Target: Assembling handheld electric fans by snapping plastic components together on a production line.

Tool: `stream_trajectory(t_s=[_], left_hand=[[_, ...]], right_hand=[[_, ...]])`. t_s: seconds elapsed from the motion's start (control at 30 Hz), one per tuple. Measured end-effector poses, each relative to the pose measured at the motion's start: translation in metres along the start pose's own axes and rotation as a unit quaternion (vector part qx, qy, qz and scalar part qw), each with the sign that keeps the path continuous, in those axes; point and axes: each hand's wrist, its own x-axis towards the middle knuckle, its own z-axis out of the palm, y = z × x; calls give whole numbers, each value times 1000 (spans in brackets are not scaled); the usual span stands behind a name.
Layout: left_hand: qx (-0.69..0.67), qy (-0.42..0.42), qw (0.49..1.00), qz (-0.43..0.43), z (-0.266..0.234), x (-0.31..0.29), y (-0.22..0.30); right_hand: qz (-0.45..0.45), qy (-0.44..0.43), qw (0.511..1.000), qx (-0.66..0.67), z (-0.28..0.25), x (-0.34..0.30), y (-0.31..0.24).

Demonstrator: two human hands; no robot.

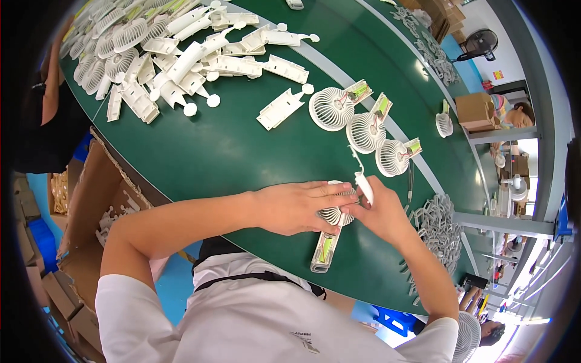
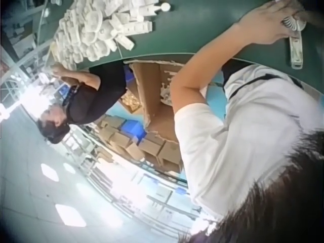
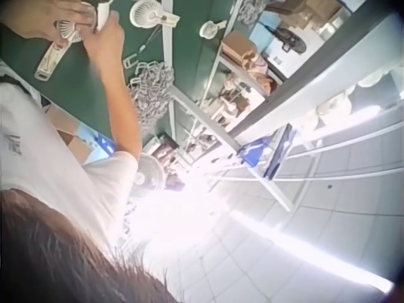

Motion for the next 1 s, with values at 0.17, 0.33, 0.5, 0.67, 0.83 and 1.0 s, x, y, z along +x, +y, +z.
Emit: stream_trajectory(t_s=[0.17, 0.33, 0.5, 0.67, 0.83, 1.0], left_hand=[[-3, 5, 1000, 0, 0, 0, 1], [11, 1, 1000, -7, -1, 3, 5], [-1, -36, 999, -36, -2, 7, 17], [28, 71, 987, -143, 12, -7, 47], [104, 157, 928, -322, 61, 2, 111], [119, 134, 926, -333, 74, -3, 113]], right_hand=[[84, -21, 996, 32, -4, 2, -9], [33, 7, 996, -81, -3, -3, -21], [23, 17, 983, -180, 15, -15, -35], [31, 46, 997, -59, -12, -35, -37], [-36, 67, 993, -94, 19, -97, -27], [-91, 169, 971, -140, 58, -97, -22]])
